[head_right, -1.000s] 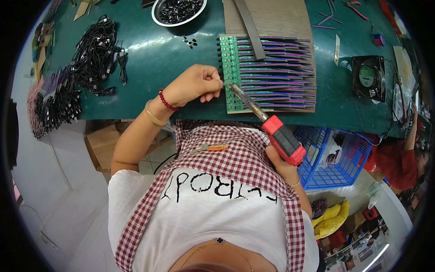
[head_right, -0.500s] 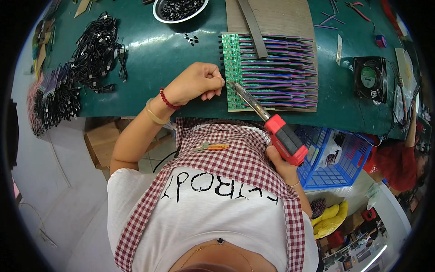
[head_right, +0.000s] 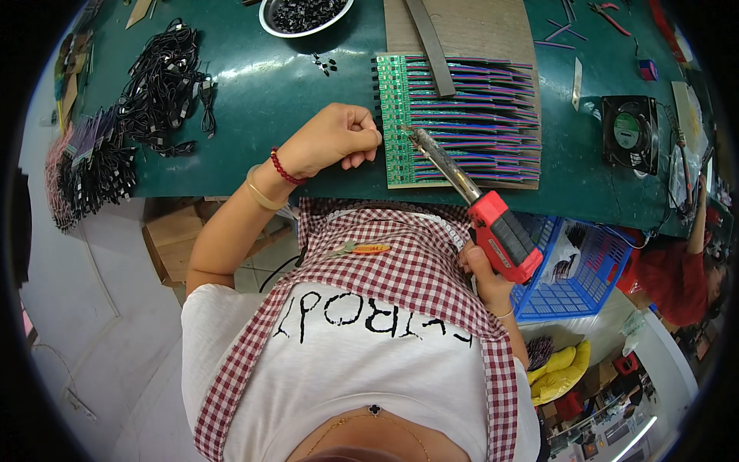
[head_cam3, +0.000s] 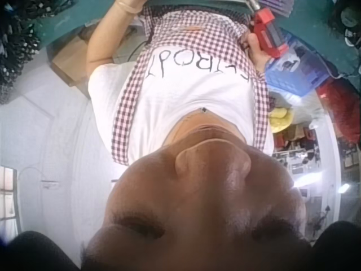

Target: The person assembles electronic circuit boards by placing small components onto the boards by hand and soldering them using a soldering iron.

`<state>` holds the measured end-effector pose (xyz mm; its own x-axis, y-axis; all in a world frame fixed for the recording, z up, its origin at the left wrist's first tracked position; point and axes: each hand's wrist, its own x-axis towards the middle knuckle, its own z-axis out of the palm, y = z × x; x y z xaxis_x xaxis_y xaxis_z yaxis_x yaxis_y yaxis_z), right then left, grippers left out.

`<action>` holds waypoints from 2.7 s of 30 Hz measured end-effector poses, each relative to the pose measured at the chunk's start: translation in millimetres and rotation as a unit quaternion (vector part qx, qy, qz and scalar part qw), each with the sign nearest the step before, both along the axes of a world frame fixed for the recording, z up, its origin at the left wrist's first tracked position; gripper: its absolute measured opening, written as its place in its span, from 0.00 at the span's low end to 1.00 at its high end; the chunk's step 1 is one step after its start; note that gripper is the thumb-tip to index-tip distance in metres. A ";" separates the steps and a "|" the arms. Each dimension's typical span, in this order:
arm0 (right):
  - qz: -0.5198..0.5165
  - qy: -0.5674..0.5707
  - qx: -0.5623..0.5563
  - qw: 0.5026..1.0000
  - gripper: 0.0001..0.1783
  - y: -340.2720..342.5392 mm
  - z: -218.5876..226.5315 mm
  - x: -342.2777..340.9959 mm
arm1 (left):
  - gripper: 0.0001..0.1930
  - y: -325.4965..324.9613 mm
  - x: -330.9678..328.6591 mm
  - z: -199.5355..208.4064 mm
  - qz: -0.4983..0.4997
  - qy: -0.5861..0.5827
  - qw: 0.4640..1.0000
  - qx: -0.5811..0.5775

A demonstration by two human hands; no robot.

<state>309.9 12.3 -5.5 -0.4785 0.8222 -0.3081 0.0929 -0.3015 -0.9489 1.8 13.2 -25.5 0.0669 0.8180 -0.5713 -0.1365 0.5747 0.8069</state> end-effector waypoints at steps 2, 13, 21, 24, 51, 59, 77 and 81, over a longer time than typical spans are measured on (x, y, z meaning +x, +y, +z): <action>-0.007 -0.005 0.008 1.000 0.24 -0.1 -0.1 0.3 | 0.07 -0.3 0.5 1.1 -0.001 0.002 1.000 0.000; -0.033 0.041 0.078 0.996 0.24 16.1 9.2 -10.4 | 0.09 14.4 -43.8 -12.2 0.062 0.620 0.750 0.224; -0.071 0.107 0.083 0.988 0.22 21.1 9.9 -16.9 | 0.08 9.5 -37.8 -20.9 0.062 0.670 0.709 0.212; -0.047 0.120 0.103 0.986 0.23 27.0 14.6 -26.6 | 0.08 1.7 -44.4 -25.5 0.093 0.665 0.709 0.215; 0.074 -0.016 0.099 0.992 0.10 23.5 22.9 -97.1 | 0.04 -36.1 34.0 38.7 -0.037 0.179 0.960 0.214; 0.061 -0.062 0.123 0.989 0.23 31.0 24.4 -29.9 | 0.08 -7.0 -3.0 6.0 -0.080 0.017 0.996 0.030; 0.044 -0.130 0.065 0.988 0.09 4.1 -4.4 13.8 | 0.07 7.7 -10.2 4.1 -0.134 0.010 0.991 -0.006; 0.041 -0.127 0.064 0.989 0.08 4.5 -3.2 12.6 | 0.06 9.1 -11.2 1.7 -0.139 0.007 0.990 -0.016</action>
